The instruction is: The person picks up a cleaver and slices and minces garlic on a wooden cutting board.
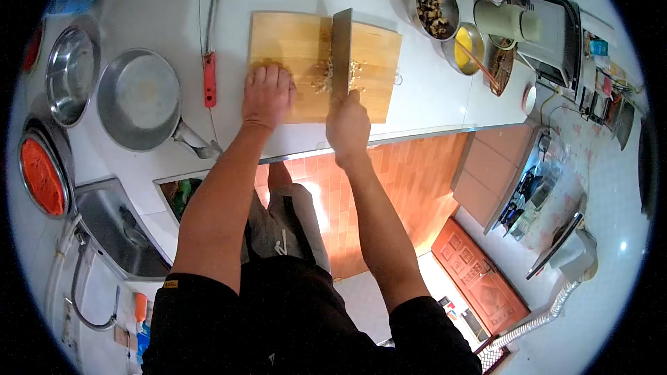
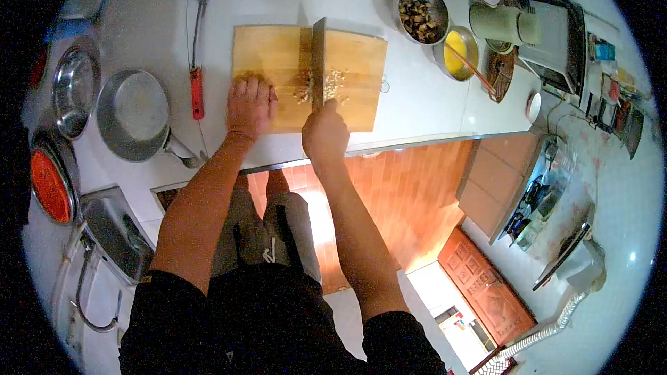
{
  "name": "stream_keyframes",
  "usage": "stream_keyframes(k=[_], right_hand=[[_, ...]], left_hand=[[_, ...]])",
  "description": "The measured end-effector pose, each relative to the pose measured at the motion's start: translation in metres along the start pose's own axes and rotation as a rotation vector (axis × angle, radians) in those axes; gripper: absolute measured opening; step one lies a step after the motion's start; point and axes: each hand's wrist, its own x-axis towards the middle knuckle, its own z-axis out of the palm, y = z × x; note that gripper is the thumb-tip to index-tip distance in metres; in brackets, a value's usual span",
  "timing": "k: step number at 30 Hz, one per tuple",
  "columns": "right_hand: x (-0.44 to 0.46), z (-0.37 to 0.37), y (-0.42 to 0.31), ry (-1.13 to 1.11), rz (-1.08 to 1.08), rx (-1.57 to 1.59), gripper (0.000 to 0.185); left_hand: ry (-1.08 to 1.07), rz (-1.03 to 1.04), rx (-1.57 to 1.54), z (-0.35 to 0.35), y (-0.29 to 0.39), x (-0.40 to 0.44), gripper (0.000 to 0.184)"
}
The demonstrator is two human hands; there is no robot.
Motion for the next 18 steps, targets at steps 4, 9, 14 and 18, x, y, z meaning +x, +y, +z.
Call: stream_keyframes(k=[4,9,14,18], right_hand=[[-0.001,0.01,0.004,-0.048,-0.006,-0.084,0.022],[0.008,-0.012,0.02,-0.044,-0.115,-0.043,0.022],[0.011,-0.001,0.034,-0.038,-0.142,-0.054,0.02],[0.021,-0.028,0.033,-0.048,-0.215,-0.083,0.02]], left_hand=[[0.035,0.013,0.072,-0.001,0.002,0.001,0.017],[0.038,0.003,0.038,0.002,0.002,0.0,0.018],[0.021,0.007,0.049,-0.002,0.002,0.001,0.018],[-0.043,-0.02,-0.015,-0.002,0.003,0.003,0.023]])
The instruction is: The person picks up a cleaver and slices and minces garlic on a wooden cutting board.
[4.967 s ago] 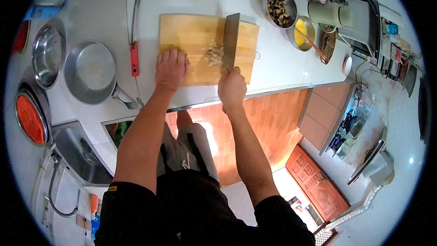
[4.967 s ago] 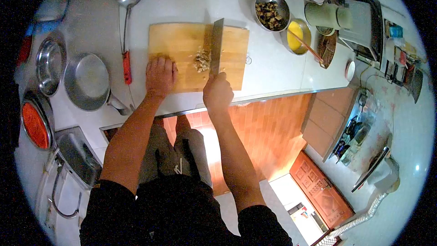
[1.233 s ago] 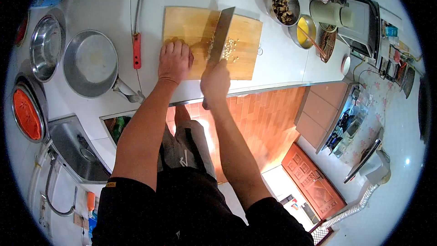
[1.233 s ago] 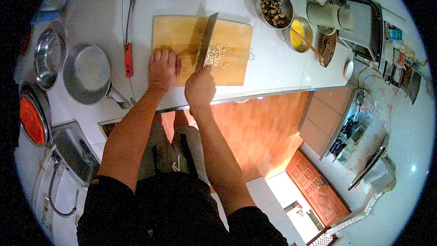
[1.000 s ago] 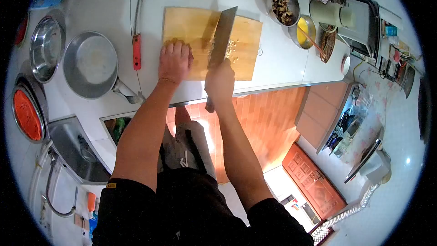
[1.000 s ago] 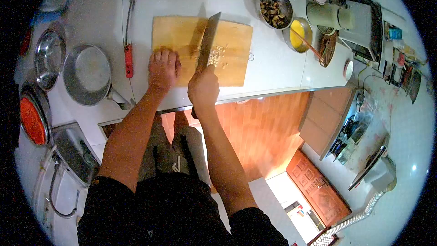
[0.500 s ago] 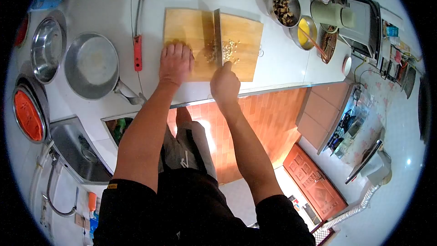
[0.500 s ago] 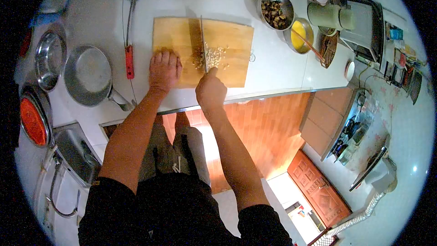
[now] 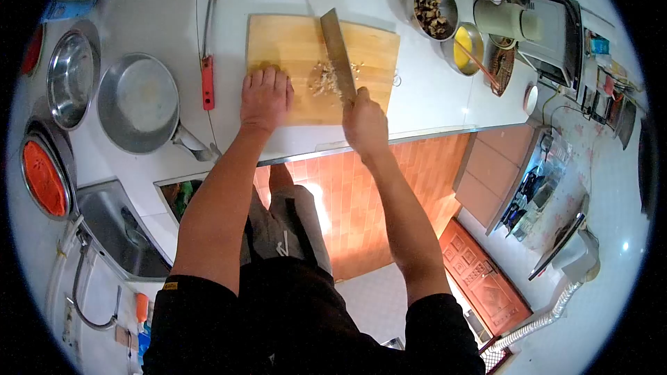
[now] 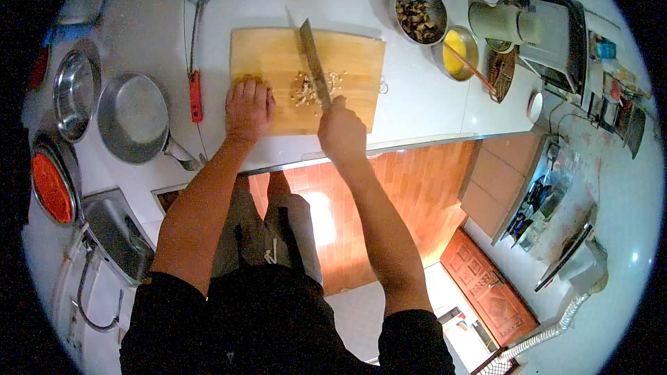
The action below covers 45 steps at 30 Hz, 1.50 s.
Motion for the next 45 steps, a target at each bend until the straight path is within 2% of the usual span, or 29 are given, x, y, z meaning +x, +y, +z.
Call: stream_keyframes(k=[1,2,5,11,13,15,23,26,29,33,35,40,45], right_hand=[[-0.001,-0.003,0.0,-0.014,-0.007,0.011,0.021],[0.001,0.008,0.007,-0.008,-0.005,0.022,0.02],[0.0,0.02,0.018,0.01,-0.006,0.035,0.021],[0.01,-0.012,0.015,-0.019,-0.098,-0.044,0.019],[0.011,0.006,0.03,0.021,-0.116,-0.028,0.024],[0.009,0.01,0.029,-0.021,-0.082,-0.03,0.023],[0.013,0.005,0.035,0.026,-0.163,-0.048,0.023],[0.011,0.009,0.03,-0.025,-0.056,-0.027,0.023],[0.009,-0.013,0.015,-0.064,-0.053,-0.07,0.021],[-0.002,0.011,0.002,-0.01,-0.028,-0.03,0.019],[-0.009,0.027,0.001,-0.035,0.061,-0.019,0.019],[0.001,0.001,0.0,-0.05,0.028,-0.068,0.02],[0.001,0.021,0.021,0.032,-0.027,0.036,0.02]], left_hand=[[0.096,0.034,0.001,0.001,-0.001,-0.004,0.022],[0.093,0.034,0.002,0.001,-0.001,-0.006,0.022],[0.013,0.013,0.0,0.001,-0.001,0.0,0.023],[-0.081,-0.037,-0.01,-0.003,0.003,-0.006,0.024],[0.018,-0.005,0.028,0.001,0.002,-0.002,0.025],[0.041,0.015,0.065,0.001,0.0,0.001,0.022],[0.09,0.019,0.073,-0.001,0.002,-0.001,0.019],[0.071,0.008,0.094,-0.003,0.0,0.0,0.019],[0.045,0.0,0.063,0.0,0.001,0.004,0.019],[0.061,0.021,0.07,0.0,0.0,-0.001,0.019],[0.039,0.019,0.066,-0.002,0.0,0.001,0.018],[0.012,0.001,0.068,-0.001,0.001,-0.001,0.018],[0.066,0.014,0.086,-0.003,0.001,0.002,0.018]])
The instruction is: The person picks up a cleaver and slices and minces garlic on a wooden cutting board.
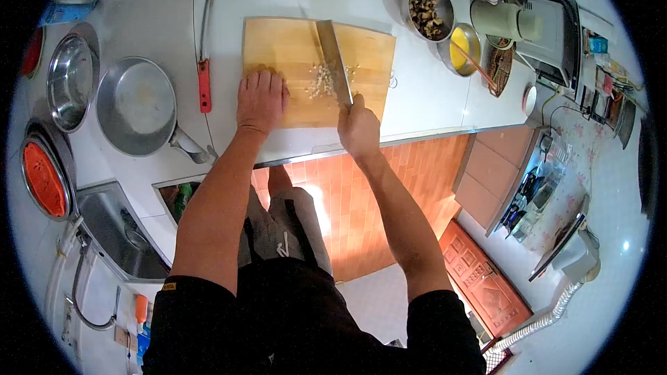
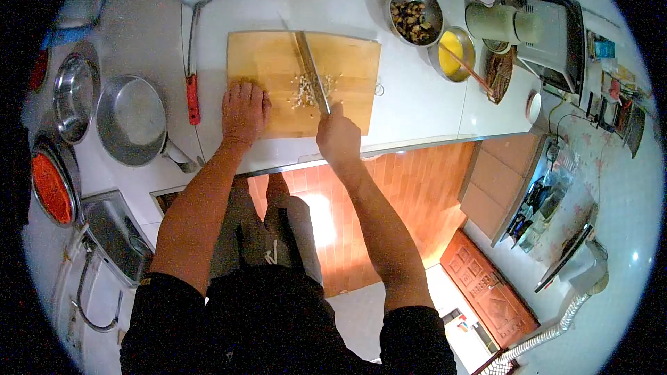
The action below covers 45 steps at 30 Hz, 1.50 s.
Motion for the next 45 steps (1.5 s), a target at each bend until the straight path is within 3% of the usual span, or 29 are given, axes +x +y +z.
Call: stream_keyframes(k=[3,5,8,10,17,29,34,36,45], right_hand=[[-0.001,-0.014,-0.002,-0.011,0.022,0.047,0.022],[0.006,-0.024,-0.005,-0.047,-0.01,-0.083,0.022],[0.004,-0.007,0.008,-0.058,0.038,-0.017,0.023],[0.008,-0.013,0.003,-0.077,0.048,-0.052,0.022],[0.014,-0.021,0.02,-0.071,-0.097,-0.113,0.017],[0.015,-0.018,0.031,-0.048,-0.06,-0.075,0.022],[0.029,-0.057,0.017,-0.127,-0.067,-0.166,0.022],[0.032,-0.032,0.047,-0.056,-0.146,-0.105,0.023],[0.042,-0.051,0.04,-0.092,-0.209,-0.168,0.025]], left_hand=[[-0.028,0.007,-0.007,-0.001,0.003,-0.005,0.018],[-0.027,-0.007,0.022,0.0,0.001,-0.003,0.018],[0.068,0.002,0.015,0.001,0.002,-0.002,0.02],[-0.063,-0.009,-0.015,0.003,-0.001,-0.004,0.02],[0.02,0.004,-0.007,0.0,0.003,-0.003,0.019],[0.025,0.024,0.018,0.002,-0.002,0.002,0.018],[0.058,0.013,0.003,0.0,0.002,-0.004,0.017],[0.03,0.022,-0.011,-0.001,0.001,-0.005,0.017],[-0.026,0.002,-0.002,0.002,0.002,-0.007,0.018]])
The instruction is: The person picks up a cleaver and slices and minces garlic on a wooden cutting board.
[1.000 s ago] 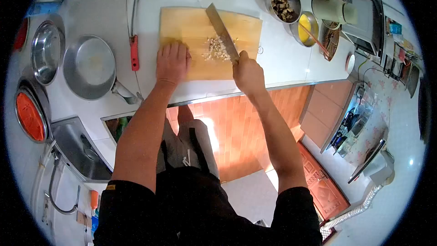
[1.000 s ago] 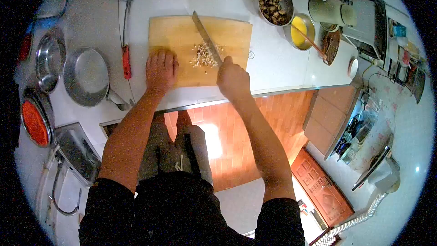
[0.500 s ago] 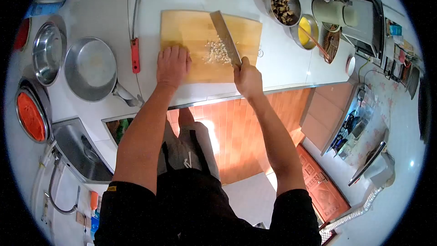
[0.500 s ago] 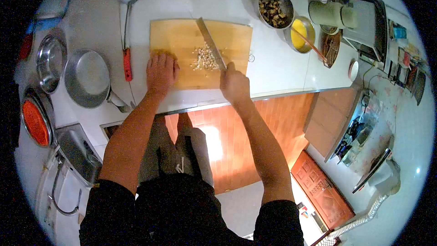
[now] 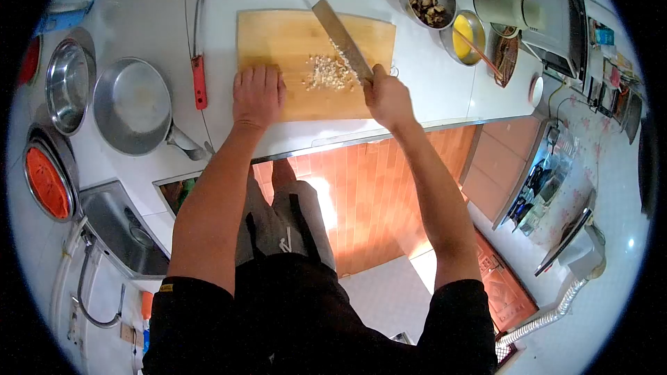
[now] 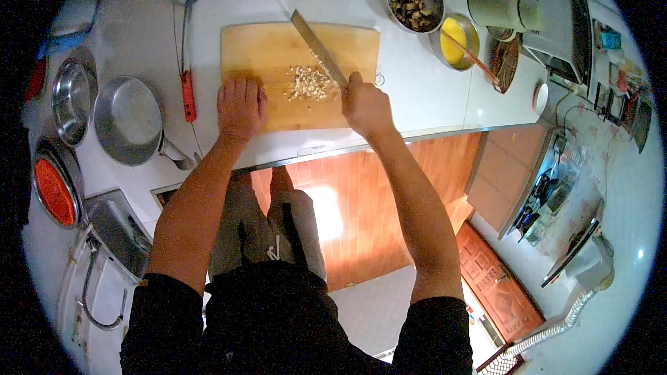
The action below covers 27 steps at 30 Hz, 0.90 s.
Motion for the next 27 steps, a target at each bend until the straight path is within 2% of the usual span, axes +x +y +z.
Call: stream_keyframes(k=[2,8,10,14,17,20,23,27], right_hand=[[-0.003,0.015,0.008,0.014,0.029,0.015,0.025],[-0.004,-0.001,-0.007,0.005,0.058,0.019,0.023],[-0.012,0.01,-0.007,0.003,0.113,0.076,0.024],[-0.019,0.038,0.0,0.103,0.123,0.161,0.023],[-0.023,0.017,-0.008,0.065,0.111,0.076,0.023],[-0.03,0.017,-0.016,-0.007,0.158,0.078,0.023],[-0.033,0.038,-0.012,0.075,0.188,0.137,0.022],[-0.025,0.015,-0.011,0.07,0.136,0.079,0.022]], left_hand=[[0.057,0.007,0.014,0.0,0.001,0.008,0.018],[-0.04,-0.022,-0.001,-0.003,0.001,0.004,0.019],[0.053,0.008,0.004,-0.004,0.001,0.003,0.019],[0.023,-0.012,0.0,0.0,-0.003,0.007,0.019],[0.068,0.013,0.023,0.001,0.001,0.005,0.018],[0.01,-0.006,0.009,0.001,-0.003,-0.001,0.018],[0.086,0.013,-0.005,0.001,-0.001,0.007,0.019],[0.019,0.009,0.013,0.002,-0.001,0.005,0.018]])
